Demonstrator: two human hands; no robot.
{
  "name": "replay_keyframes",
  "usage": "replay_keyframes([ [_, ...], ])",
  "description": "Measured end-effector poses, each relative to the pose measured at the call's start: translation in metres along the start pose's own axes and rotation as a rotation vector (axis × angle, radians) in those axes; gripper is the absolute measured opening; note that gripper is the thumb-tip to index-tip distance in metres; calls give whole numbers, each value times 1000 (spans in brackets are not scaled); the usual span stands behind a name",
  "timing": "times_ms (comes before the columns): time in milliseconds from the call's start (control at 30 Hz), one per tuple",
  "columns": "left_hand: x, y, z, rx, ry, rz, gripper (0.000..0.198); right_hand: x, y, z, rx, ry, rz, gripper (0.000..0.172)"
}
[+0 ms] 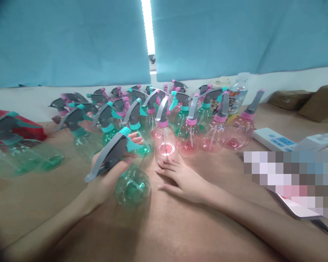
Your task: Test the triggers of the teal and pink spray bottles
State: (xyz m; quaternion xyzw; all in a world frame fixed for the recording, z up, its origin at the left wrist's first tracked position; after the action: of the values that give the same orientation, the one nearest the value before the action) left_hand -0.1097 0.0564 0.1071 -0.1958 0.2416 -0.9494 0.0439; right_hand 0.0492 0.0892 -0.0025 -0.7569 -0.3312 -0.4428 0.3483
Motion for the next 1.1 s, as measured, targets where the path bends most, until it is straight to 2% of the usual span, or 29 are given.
replay_keyframes([
  [567,-3,-1,1,-21,53,-30,14,-3,0,2,-1,21,-19,57],
  [733,-4,-1,3,-25,52,-39,24,-4,0,3,3,17,-18,56],
  [1100,-2,-2,7,-9,41,-32,21,-3,0,2,-3,30,-22,57],
])
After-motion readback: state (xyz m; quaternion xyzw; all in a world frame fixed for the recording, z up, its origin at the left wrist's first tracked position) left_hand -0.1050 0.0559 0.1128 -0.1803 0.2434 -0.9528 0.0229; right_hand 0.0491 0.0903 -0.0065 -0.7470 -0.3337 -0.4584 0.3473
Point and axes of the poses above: each hand's wrist, its own y-axis away from the middle knuckle, its own x-axis out of the back of the hand, z = x × y, the point moved 7 cm from there along -y, towards the middle knuckle, and after that the axes turned 7 degrees about y, right-handed, at the moved point
